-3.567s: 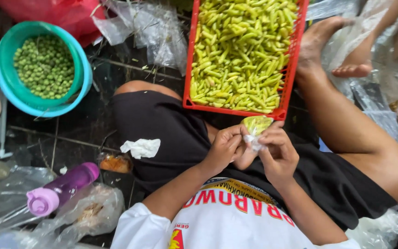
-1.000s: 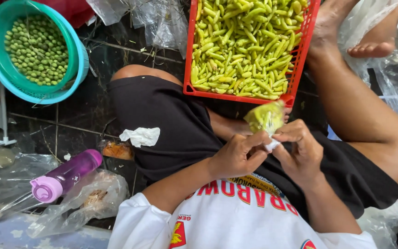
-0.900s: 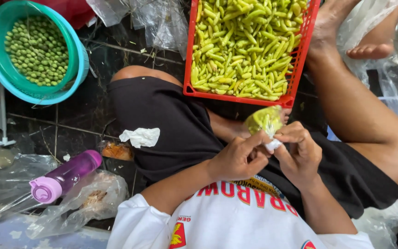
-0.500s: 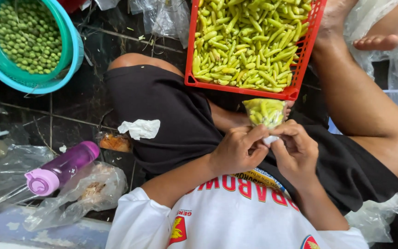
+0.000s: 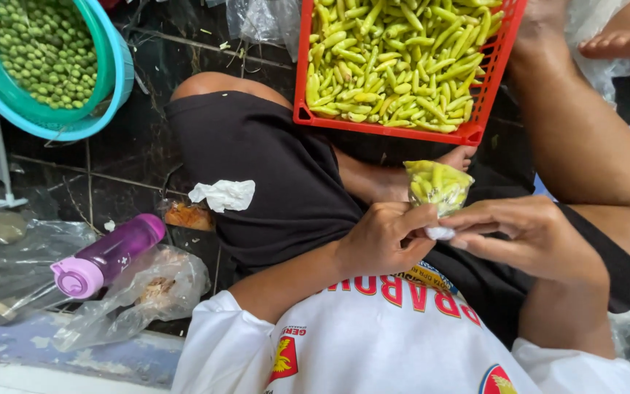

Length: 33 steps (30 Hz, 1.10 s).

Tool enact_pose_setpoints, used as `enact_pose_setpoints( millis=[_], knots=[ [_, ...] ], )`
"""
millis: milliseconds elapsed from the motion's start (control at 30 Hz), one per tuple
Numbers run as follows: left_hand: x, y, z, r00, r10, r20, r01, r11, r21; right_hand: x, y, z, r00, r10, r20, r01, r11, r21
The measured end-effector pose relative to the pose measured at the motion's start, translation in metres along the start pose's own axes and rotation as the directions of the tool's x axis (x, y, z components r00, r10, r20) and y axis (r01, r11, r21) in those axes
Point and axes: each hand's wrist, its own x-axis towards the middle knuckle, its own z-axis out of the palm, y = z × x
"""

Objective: A person sitting on a tiled floor is seen packing small green chilies from a red plastic crate into small, clear plastic bags.

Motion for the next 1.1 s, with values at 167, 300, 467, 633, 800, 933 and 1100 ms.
enact_pose_setpoints(
  millis=[167,300,467,633,800,933,1100],
  knots=[
    [0.001,-0.001,0.0,0.999,-0.029,0.023,0.029,1.0,0.009,0.008,0.003,0.0,0.999,0.035,0.029,-0.036,0.999,0.031],
    [0.001,-0.004,0.0,1.0,-0.03,0.003,0.03,0.999,0.036,0.013,-0.014,0.009,0.991,-0.13,-0.035,0.119,0.968,-0.222],
    [0.005,-0.004,0.004,0.998,0.058,0.001,-0.058,0.994,0.091,0.001,-0.006,0.022,0.937,-0.326,-0.127,0.238,0.86,-0.451],
    [0.003,-0.006,0.007,0.994,0.114,-0.002,-0.113,0.987,0.114,0.001,0.005,0.036,0.845,-0.492,-0.21,0.387,0.833,-0.395],
    [0.001,-0.009,0.005,0.979,0.201,-0.045,-0.194,0.973,0.123,-0.011,0.007,0.042,0.866,-0.407,-0.29,0.339,0.905,-0.256],
    [-0.002,-0.004,0.005,0.985,0.169,0.019,-0.17,0.973,0.157,-0.009,-0.027,0.023,0.965,-0.205,-0.165,0.17,0.964,-0.205],
    [0.004,0.005,0.005,0.987,0.156,0.039,-0.159,0.982,0.101,0.001,-0.04,0.002,0.986,-0.169,0.016,0.165,0.932,-0.322]
  ],
)
